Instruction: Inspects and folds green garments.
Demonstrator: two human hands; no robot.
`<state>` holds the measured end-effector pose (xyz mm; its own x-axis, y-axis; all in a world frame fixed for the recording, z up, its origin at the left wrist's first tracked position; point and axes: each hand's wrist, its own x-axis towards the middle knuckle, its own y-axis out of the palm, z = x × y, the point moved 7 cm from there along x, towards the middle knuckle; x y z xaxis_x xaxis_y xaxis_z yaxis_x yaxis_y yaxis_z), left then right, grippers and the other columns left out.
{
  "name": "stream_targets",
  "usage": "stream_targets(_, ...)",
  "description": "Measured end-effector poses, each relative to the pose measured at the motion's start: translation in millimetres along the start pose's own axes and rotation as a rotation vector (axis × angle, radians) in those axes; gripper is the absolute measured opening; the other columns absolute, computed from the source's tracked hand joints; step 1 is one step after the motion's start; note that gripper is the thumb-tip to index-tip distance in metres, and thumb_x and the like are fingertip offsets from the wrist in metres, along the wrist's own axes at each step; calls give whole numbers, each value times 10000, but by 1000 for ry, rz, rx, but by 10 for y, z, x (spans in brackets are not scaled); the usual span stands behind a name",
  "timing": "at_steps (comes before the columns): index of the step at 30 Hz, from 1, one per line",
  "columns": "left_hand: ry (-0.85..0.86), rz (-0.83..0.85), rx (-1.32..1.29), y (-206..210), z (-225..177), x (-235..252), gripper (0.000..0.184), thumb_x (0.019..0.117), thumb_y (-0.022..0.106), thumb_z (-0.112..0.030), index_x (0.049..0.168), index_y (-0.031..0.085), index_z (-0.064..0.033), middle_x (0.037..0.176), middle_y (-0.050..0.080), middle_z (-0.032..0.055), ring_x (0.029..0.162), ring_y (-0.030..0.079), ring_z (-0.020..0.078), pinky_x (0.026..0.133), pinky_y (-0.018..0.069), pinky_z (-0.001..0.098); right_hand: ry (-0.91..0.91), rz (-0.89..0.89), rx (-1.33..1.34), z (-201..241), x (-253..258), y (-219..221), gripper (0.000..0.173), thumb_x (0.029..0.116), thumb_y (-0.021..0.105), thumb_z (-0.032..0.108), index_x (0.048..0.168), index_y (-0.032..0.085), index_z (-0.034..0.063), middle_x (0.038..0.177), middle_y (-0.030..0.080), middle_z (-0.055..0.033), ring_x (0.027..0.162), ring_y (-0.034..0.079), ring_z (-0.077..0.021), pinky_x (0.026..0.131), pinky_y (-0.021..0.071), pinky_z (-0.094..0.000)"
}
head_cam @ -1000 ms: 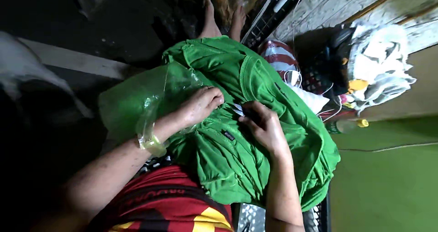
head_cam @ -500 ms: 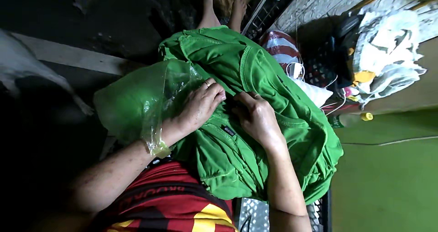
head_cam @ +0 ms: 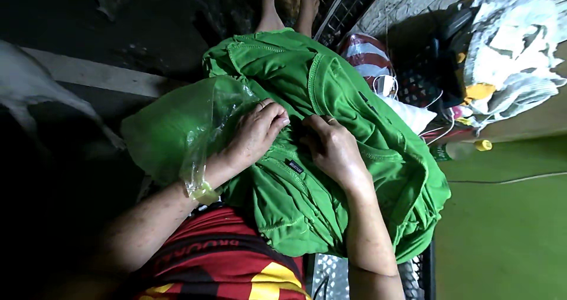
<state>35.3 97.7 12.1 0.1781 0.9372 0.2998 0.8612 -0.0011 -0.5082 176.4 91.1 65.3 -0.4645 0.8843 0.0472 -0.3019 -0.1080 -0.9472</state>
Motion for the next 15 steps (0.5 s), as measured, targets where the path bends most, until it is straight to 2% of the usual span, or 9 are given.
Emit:
stream_targets(3, 13, -17, -6, 1, -9, -7, 218, 1052, 520, -151, 1022, 654, 19, 1002, 636, 158, 867, 638, 232, 792, 527, 393, -46, -50, -9, 31, 1, -8, 201, 883, 711, 26, 1079, 726, 73, 926, 682, -172, 753, 693, -345, 569, 535, -513)
stream_targets(6, 16, -20, -67, -21, -2, -15, 229, 1053, 514, -160, 1023, 653, 20, 998, 636, 146, 877, 630, 188, 817, 528, 334, -46, -43, 156, -88, -24, -53, 206, 928, 678, 17, 1133, 685, 36, 939, 685, -153, 770, 684, -298, 634, 553, -494)
stream_targets(9, 52, -79, -134, -60, -33, -32, 217, 1033, 558, -160, 1005, 684, 15, 973, 633, 109, 878, 604, 100, 826, 497, 220, 11, -15, 370, -235, -91, -101, 252, 960, 633, 32, 1212, 618, 48, 928, 678, -100, 680, 631, -170, 592, 538, -341)
stream_targets(12, 122, -146, -117, -75, -97, -47, 190, 997, 621, -139, 961, 729, 13, 940, 665, 114, 848, 628, 73, 803, 503, 166, 60, -4, 554, -331, -121, -74, 253, 951, 615, 32, 1199, 588, 79, 850, 656, -62, 540, 540, -109, 445, 436, -238)
stream_targets(14, 178, -165, -68, -39, -128, -41, 157, 974, 646, -110, 940, 753, 1, 912, 686, 128, 793, 629, 92, 753, 503, 175, 64, -6, 574, -337, -106, -57, 247, 949, 620, 27, 1190, 587, 68, 844, 659, -60, 541, 538, -96, 448, 428, -222)
stream_targets(15, 203, -170, -31, -13, -141, -33, 144, 962, 653, -94, 934, 759, 0, 891, 687, 137, 757, 624, 116, 719, 501, 194, 58, -5, 567, -333, -89, -47, 244, 958, 623, 27, 1198, 589, 51, 866, 655, -58, 578, 543, -78, 489, 439, -210)
